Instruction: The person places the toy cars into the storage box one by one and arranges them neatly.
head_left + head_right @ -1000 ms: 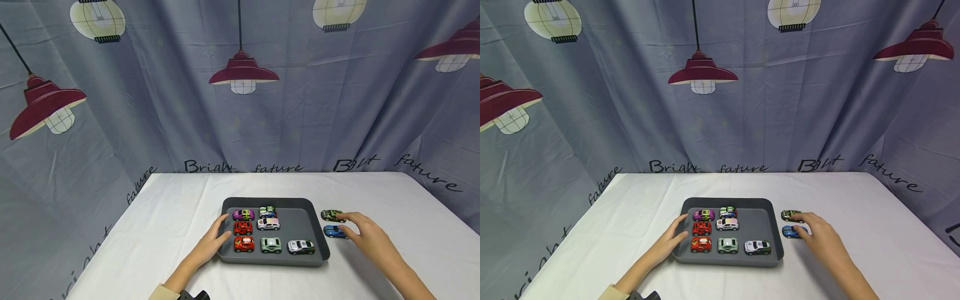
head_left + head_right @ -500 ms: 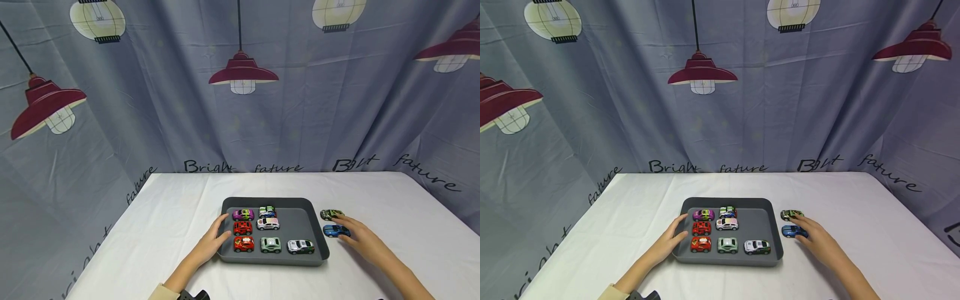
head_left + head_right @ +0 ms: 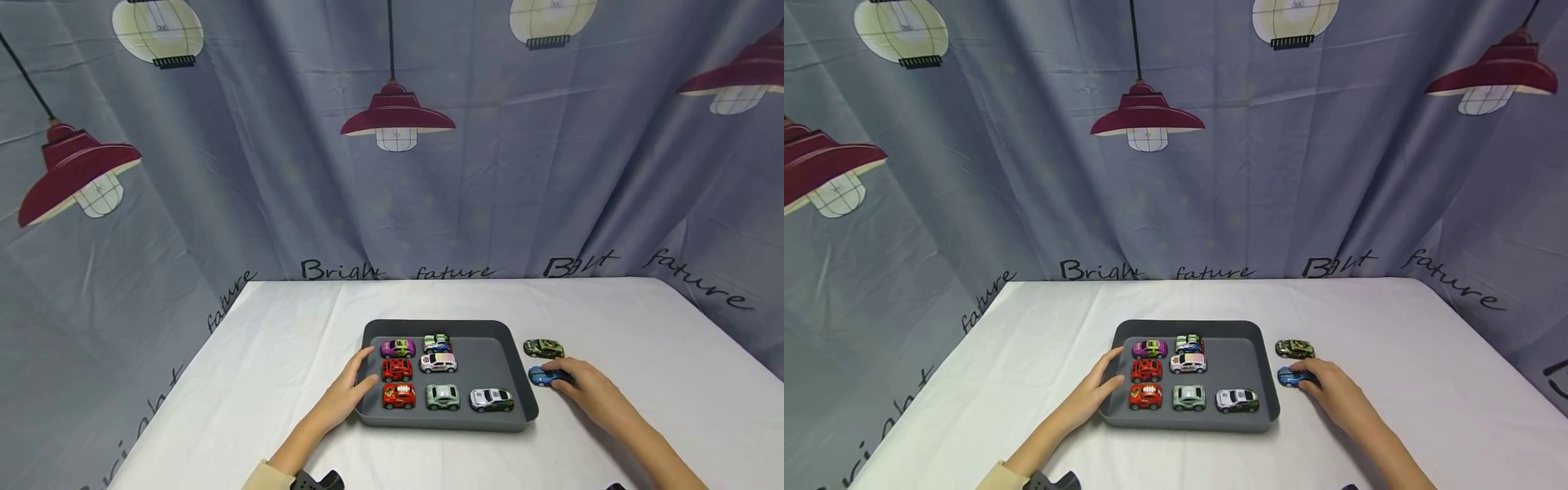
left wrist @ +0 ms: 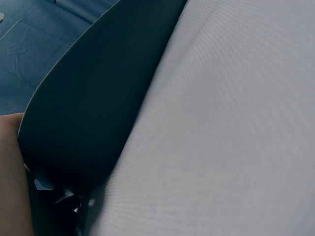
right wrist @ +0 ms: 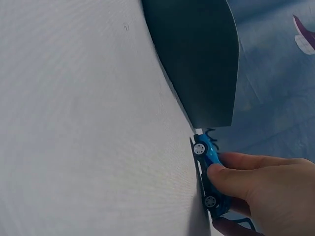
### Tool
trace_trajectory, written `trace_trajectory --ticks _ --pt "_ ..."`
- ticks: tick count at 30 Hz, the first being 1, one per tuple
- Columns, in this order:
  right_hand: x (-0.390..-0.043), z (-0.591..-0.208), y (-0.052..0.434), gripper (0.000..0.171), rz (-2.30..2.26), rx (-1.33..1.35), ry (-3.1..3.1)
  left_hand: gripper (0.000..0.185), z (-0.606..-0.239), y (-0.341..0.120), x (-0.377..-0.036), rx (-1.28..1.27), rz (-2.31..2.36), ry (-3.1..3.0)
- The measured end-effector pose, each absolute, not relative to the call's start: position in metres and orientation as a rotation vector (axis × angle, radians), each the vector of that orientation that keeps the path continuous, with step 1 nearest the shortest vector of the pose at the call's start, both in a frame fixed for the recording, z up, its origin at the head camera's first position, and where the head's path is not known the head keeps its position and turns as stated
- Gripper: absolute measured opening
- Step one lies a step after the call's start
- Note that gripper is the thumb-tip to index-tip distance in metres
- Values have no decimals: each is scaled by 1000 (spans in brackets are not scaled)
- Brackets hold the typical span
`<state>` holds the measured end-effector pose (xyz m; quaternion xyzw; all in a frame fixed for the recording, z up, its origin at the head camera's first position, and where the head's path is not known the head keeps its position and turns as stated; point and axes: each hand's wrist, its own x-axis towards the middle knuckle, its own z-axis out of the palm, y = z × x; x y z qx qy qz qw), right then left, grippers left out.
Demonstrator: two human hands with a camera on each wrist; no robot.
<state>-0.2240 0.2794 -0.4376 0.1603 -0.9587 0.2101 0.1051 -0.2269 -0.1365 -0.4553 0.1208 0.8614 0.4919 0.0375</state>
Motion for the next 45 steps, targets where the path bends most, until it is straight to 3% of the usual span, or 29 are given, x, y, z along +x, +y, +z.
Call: trace_trajectory --ticks 14,27,45 --pt "-216 -400 271 24 573 484 -2647 57 -454 -136 -227 357 1508 2636" --pt "-218 -374 226 26 626 582 -2611 57 -452 -136 -227 362 1533 2637" --pt "-241 -408 182 24 542 614 -2822 58 -454 -137 -227 381 1519 2626"
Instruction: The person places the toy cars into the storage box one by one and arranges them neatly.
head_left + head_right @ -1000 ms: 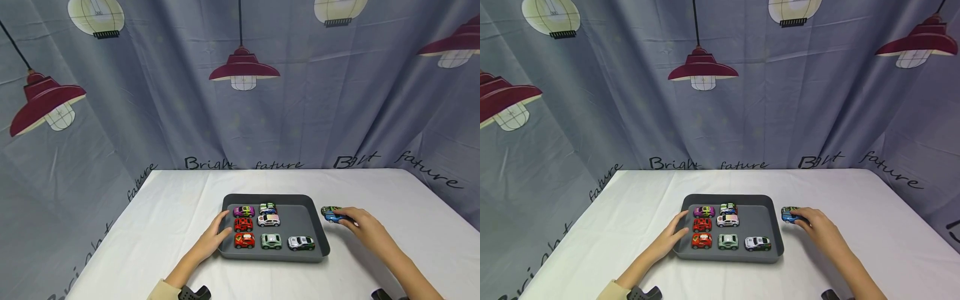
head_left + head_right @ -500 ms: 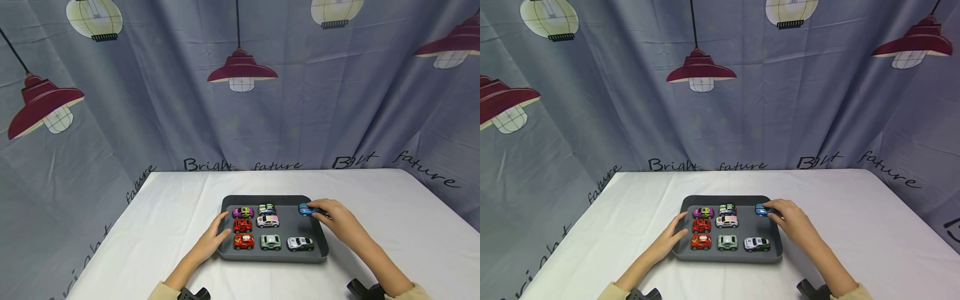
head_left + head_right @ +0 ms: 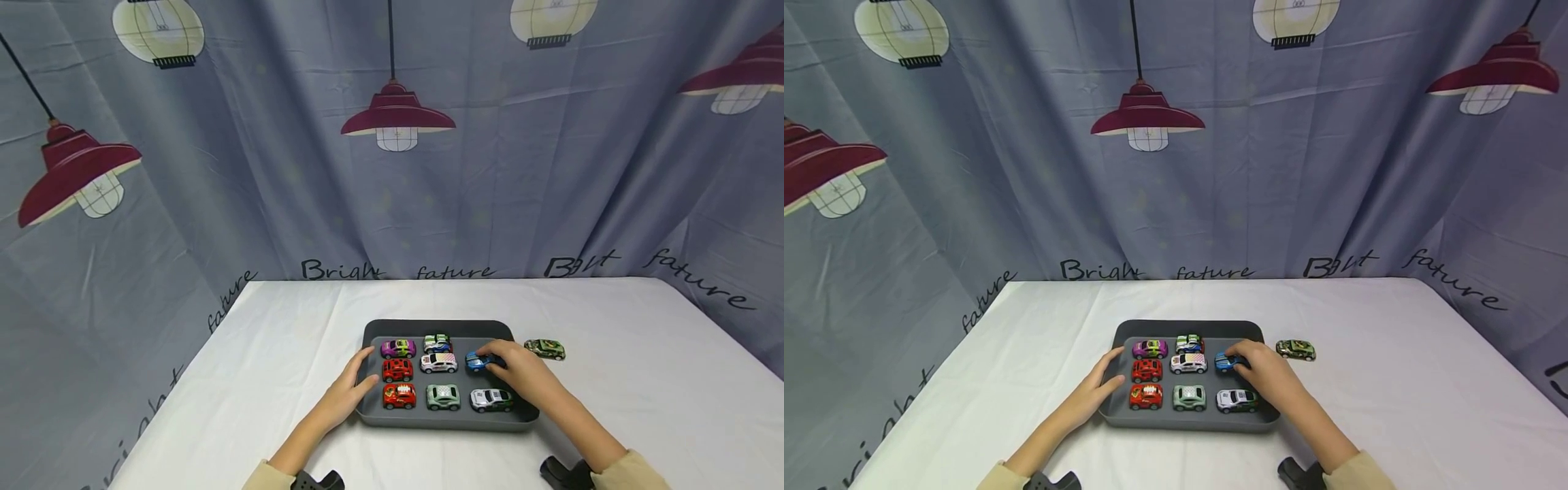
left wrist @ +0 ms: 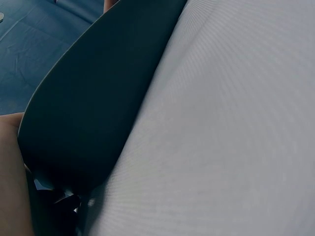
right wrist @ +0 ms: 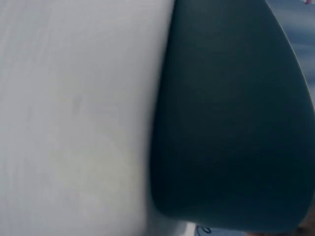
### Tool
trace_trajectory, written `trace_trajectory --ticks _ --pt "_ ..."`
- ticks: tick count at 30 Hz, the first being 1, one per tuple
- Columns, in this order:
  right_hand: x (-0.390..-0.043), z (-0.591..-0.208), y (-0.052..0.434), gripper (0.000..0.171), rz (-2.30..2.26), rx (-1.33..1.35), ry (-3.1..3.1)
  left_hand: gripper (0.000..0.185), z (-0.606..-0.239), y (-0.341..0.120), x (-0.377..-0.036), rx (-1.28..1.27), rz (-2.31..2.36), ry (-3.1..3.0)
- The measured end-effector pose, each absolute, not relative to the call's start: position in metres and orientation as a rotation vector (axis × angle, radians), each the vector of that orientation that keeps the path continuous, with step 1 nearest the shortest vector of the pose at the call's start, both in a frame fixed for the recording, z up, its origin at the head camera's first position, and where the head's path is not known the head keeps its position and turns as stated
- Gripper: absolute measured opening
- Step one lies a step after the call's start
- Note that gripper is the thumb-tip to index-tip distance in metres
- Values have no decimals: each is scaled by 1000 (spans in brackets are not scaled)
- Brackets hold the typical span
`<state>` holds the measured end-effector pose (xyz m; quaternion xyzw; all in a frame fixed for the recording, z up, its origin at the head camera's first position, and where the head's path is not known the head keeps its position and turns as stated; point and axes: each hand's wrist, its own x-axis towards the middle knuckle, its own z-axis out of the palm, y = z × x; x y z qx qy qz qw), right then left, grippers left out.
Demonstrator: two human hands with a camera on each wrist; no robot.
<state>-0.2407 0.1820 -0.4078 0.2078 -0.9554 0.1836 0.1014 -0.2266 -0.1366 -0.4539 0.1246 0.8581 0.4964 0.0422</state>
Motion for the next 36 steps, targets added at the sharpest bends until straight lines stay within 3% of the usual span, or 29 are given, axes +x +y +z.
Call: trace_trajectory --ticks 23,36 --pt "-239 -408 182 25 336 675 -2821 58 -453 -136 -228 365 1491 2656" --pt "-248 -389 223 28 565 451 -2729 57 -454 -136 -227 368 1498 2655"
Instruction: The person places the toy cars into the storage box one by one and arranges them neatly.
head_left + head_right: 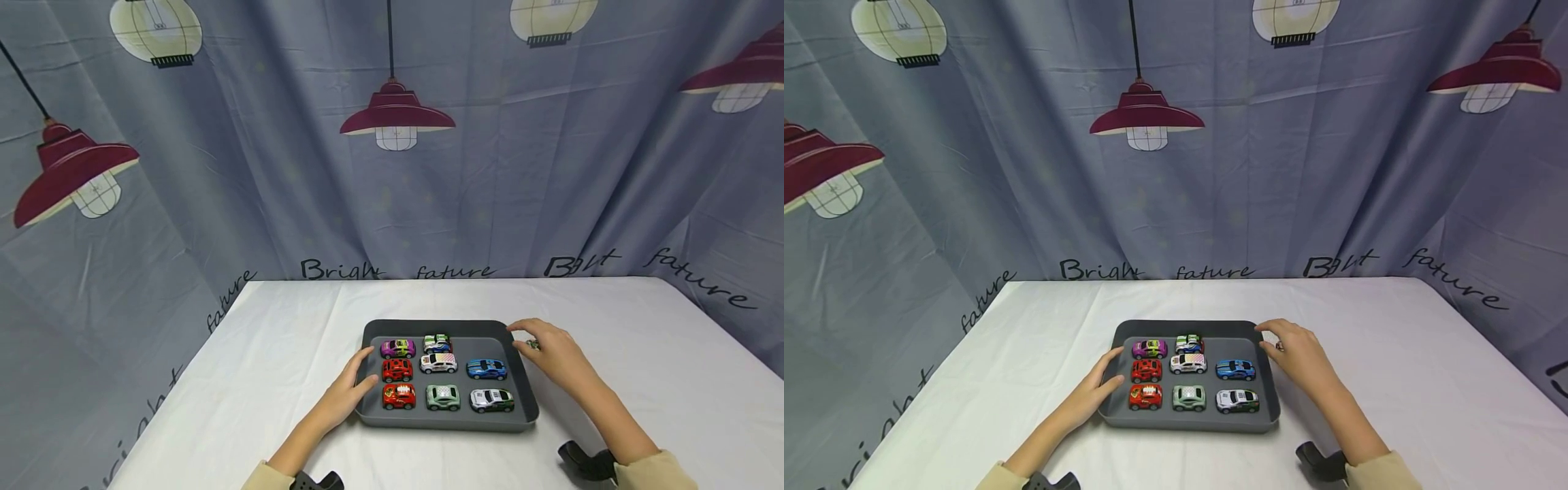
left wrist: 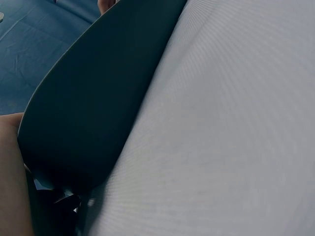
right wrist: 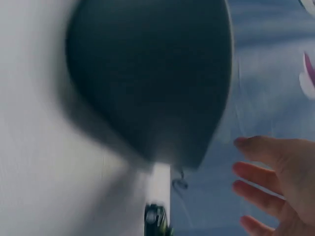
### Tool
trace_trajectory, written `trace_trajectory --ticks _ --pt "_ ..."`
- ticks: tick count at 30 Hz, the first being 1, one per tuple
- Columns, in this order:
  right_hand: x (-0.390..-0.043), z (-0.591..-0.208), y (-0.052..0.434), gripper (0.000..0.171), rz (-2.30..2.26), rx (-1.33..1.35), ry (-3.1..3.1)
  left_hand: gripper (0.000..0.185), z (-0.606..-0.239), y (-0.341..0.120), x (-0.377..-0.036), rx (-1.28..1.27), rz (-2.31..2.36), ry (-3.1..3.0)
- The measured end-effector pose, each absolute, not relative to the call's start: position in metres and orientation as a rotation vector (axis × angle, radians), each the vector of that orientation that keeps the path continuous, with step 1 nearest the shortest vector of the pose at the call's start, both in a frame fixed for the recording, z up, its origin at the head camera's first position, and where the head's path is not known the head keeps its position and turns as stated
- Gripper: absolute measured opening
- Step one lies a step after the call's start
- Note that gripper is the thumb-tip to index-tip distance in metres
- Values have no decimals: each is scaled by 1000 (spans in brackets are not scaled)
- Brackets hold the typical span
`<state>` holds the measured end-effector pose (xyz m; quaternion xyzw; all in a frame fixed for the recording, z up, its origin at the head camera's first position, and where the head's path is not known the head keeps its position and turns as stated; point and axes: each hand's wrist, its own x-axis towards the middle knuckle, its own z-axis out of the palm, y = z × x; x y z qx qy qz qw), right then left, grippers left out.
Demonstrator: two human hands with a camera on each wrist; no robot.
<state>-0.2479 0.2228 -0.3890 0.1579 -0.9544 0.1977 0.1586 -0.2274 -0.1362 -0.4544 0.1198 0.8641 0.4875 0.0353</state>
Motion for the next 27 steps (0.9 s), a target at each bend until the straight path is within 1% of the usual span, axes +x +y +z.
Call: trace_trajectory --ticks 6,11,18,23,27 --pt "-260 -396 251 34 550 426 -2705 56 -455 -137 -227 376 1502 2661" --pt "-266 -407 264 37 550 446 -2761 57 -457 -137 -227 374 1505 2654" --pt "-273 -422 270 34 605 582 -2824 57 -459 -137 -228 366 1502 2637" --pt "-275 -428 271 30 605 513 -2900 57 -458 -137 -229 367 1507 2635" --pt "-274 -430 273 30 599 556 -2844 58 -456 -136 -228 371 1512 2639"
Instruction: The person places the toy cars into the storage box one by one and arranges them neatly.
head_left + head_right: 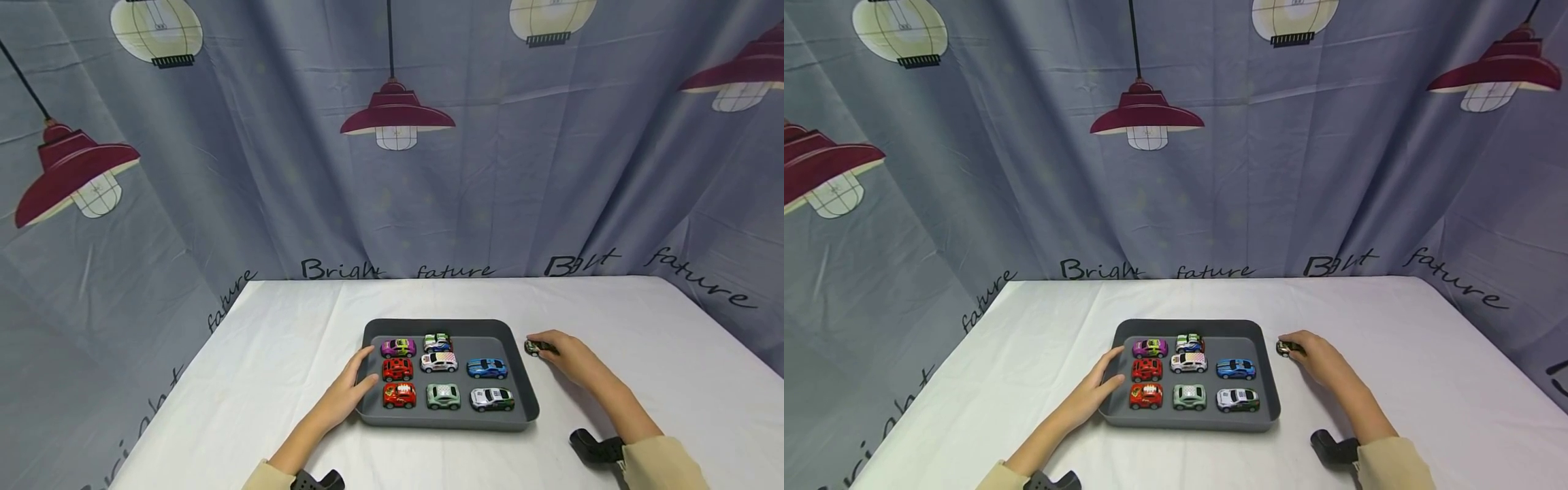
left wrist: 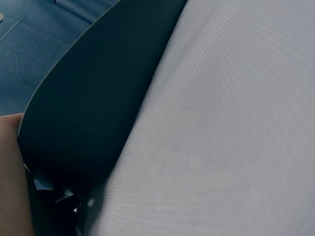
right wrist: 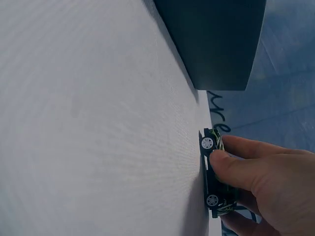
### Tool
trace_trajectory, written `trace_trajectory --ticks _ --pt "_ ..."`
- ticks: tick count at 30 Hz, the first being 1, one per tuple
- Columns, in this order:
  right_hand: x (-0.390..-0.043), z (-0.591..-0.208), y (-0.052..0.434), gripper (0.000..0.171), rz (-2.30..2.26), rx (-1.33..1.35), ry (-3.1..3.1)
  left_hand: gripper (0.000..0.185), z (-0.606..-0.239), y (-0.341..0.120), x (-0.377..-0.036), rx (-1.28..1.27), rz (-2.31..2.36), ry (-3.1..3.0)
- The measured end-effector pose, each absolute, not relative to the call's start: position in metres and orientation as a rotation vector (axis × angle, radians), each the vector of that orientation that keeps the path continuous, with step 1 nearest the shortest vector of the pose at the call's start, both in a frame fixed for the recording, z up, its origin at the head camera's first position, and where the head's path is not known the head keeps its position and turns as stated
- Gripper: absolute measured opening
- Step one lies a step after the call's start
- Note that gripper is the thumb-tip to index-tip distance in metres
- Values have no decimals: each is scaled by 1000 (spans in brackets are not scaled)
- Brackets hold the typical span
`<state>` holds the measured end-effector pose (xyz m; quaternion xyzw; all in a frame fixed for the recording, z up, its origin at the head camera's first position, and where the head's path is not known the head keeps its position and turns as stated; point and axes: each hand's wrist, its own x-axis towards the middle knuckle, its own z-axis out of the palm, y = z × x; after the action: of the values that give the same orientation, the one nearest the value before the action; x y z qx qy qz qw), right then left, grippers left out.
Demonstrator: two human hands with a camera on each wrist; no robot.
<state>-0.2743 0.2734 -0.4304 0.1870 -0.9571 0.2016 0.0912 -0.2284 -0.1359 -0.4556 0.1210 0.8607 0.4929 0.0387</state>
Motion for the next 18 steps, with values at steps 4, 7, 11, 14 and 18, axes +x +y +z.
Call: trace_trajectory --ticks 4,7,11,14,18 --pt "-272 -430 275 30 588 568 -2816 58 -454 -135 -227 363 1508 2641" --pt "-270 -426 275 28 595 502 -2849 58 -454 -135 -228 361 1501 2649" --pt "-267 -418 276 23 601 468 -2834 58 -455 -135 -228 366 1496 2661" --pt "-266 -413 275 21 599 489 -2791 58 -455 -135 -228 362 1498 2659" --pt "-263 -405 269 21 604 543 -2707 58 -454 -135 -227 353 1505 2650"
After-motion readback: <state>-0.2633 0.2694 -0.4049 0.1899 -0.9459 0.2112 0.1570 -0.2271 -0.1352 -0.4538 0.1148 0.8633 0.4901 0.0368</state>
